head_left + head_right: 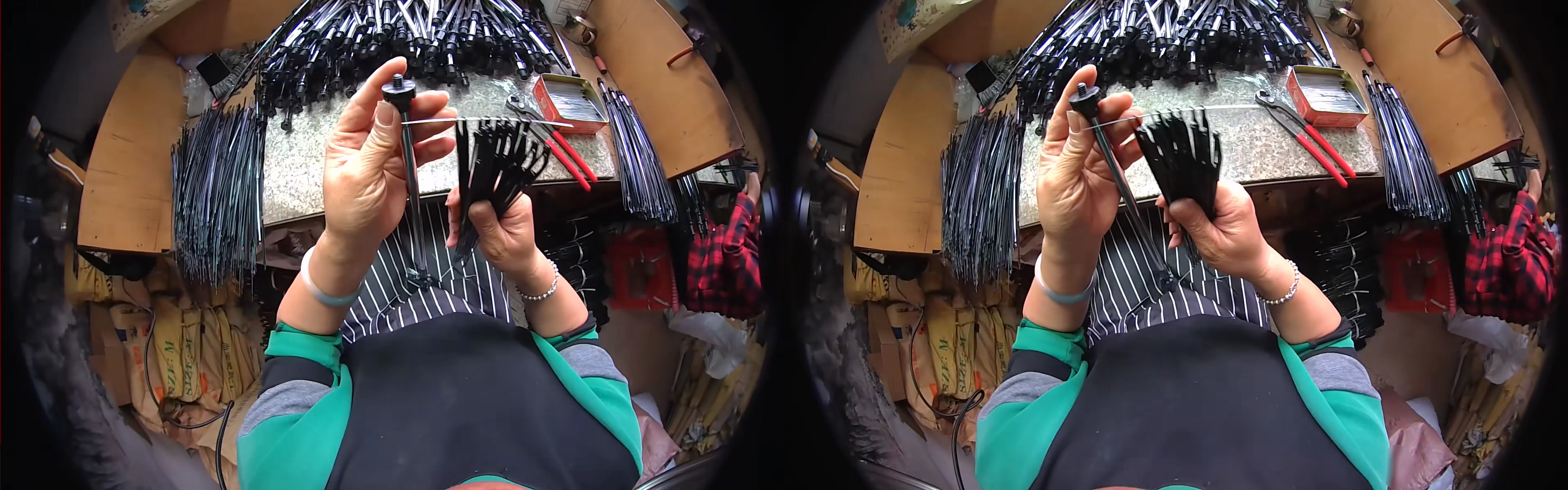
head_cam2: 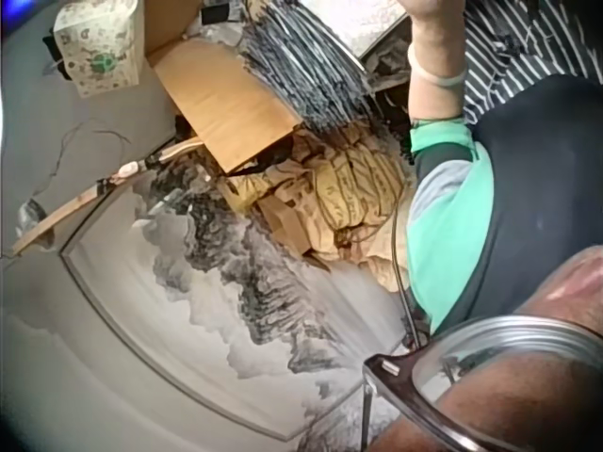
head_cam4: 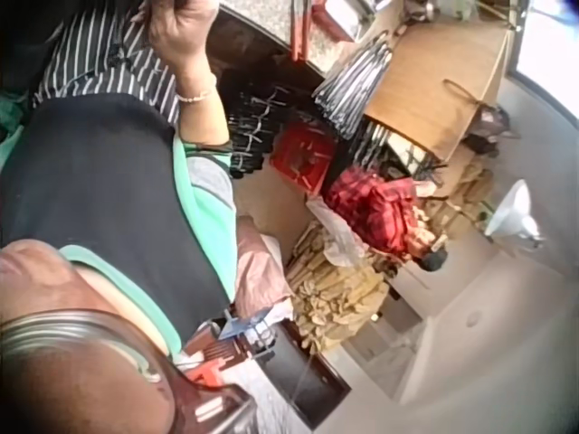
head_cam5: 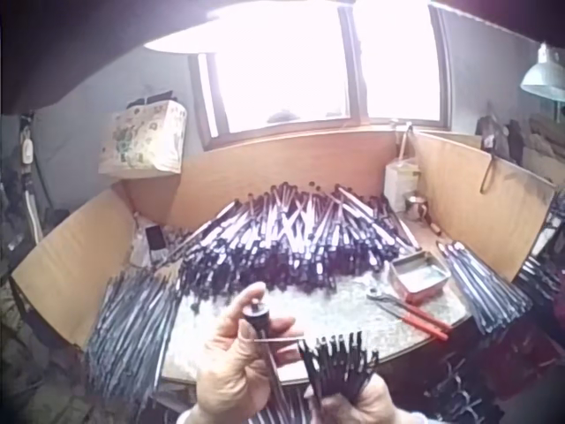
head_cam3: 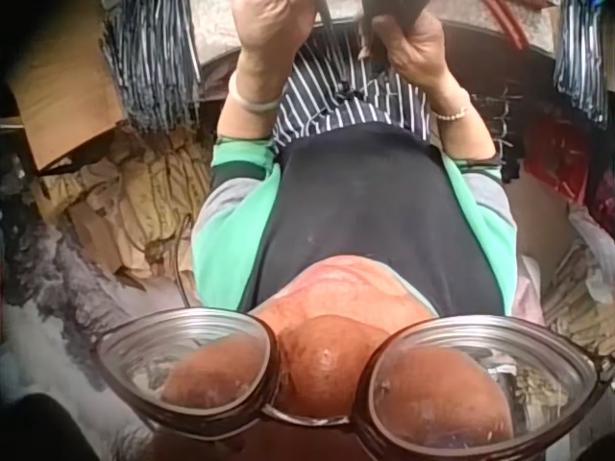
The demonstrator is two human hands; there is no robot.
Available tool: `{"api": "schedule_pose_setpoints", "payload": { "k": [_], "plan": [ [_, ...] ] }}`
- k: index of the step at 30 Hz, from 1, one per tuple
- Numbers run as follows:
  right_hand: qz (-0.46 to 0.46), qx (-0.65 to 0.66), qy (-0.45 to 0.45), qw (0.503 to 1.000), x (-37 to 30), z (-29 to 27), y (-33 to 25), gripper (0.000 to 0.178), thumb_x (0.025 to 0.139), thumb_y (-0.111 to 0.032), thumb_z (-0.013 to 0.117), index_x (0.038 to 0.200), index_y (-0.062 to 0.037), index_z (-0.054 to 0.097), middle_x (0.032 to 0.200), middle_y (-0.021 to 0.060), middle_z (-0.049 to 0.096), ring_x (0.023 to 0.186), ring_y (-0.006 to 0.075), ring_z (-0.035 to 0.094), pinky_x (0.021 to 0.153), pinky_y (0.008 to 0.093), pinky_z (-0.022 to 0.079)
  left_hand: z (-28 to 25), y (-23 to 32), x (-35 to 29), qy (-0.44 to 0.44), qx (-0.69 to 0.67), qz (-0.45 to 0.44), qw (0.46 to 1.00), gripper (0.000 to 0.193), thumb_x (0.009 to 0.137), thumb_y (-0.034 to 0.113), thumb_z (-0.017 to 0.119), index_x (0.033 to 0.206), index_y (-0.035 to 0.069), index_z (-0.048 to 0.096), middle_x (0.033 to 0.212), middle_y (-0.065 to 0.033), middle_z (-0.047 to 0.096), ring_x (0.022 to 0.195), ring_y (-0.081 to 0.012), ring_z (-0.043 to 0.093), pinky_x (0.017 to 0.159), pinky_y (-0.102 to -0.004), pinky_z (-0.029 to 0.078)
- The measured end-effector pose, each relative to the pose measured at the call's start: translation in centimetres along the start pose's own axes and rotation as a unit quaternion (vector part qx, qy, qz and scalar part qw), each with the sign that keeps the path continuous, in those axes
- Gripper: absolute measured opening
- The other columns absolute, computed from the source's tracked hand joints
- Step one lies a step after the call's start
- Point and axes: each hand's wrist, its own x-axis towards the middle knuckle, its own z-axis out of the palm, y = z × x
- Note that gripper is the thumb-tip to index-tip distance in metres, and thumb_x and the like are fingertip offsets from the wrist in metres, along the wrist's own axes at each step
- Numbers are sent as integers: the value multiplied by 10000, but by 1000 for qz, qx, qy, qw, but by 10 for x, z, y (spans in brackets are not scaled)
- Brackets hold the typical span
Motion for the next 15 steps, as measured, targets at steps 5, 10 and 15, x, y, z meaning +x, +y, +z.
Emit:
{"api": "schedule_pose_setpoints", "payload": {
  "k": [5, 10, 15],
  "plan": [
    [27, 1, 3, 1000, 6, 6, 2, 361, 879, -320, 551, 966, 28, 521, 756, 75, 565, 575, 126, 573, 472, 248, 502, -1, -5, 0, 5, 17, 30, 999, 398, 911, 93, 491, 1299, 61, 408, 1104, -173, 583, 942, -229, 614, 780, -355, 542],
    [34, 7, 9, 999, 8, 9, 3, 360, 876, -326, 552, 954, 25, 521, 753, 74, 563, 560, 118, 562, 472, 244, 502, -2, -8, -1, 35, 31, 54, 997, 417, 902, 24, 479, 1309, 65, 397, 1122, -169, 578, 945, -215, 614, 790, -344, 541],
    [37, 10, 1, 999, 12, 10, 0, 357, 880, -329, 545, 952, 19, 525, 742, 70, 562, 553, 115, 556, 476, 236, 495, 2, -9, -2, 41, -1, 50, 998, 424, 889, 1, 494, 1300, 64, 412, 1095, -145, 589, 943, -192, 611, 801, -316, 537]
  ]
}}
